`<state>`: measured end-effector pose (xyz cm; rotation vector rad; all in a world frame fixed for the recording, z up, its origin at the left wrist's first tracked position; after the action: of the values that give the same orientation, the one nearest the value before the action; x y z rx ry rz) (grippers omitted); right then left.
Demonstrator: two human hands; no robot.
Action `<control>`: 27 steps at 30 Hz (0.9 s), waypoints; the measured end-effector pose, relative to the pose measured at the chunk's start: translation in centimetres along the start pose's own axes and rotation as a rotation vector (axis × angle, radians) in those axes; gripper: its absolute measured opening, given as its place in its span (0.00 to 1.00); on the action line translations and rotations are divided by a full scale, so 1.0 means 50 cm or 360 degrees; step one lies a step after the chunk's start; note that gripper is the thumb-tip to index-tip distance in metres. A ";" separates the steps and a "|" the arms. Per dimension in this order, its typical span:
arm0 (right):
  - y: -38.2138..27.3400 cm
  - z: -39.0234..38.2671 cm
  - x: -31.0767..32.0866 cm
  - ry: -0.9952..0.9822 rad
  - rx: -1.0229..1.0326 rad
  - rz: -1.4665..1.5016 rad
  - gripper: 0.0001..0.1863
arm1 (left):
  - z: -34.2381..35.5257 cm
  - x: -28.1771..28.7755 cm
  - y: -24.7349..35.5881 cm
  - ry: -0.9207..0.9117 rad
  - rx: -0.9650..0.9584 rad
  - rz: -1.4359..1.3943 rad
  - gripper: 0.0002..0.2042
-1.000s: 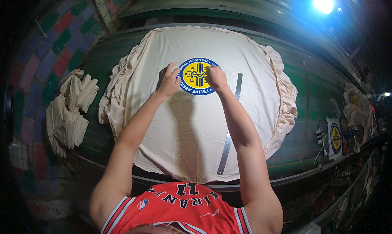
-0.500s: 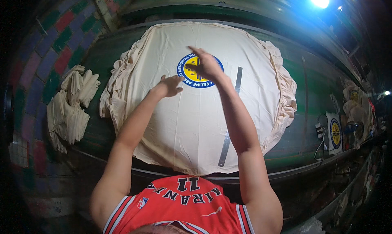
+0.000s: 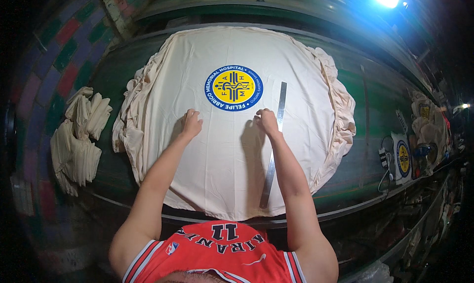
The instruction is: The person uses a long metal ruler to measure and cut a large piece of light-colored fabric on a green worktable. They smooth the fabric, align the ruler, and make a straight cut. Afterwards, they place a circular logo sticker on the fabric and smooth it down.
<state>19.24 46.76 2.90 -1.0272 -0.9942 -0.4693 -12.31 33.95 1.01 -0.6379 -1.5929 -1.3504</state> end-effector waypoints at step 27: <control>-0.032 -0.043 -0.072 0.0420 -0.0231 -0.0468 0.24 | 0.051 -0.083 0.058 0.0326 0.0262 0.0218 0.27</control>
<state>17.24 43.73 0.26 -0.9213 -0.8851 -0.9073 -8.85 37.83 -1.22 -0.4830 -1.4500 -1.1329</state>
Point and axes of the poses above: each hand's wrist, its own z-axis towards the middle knuckle, its own x-axis out of the back of the hand, y = z × x, the point moved 8 cm from there along z, towards the middle knuckle, and after that the axes turned 3 degrees about -z, right-handed, at the moved point
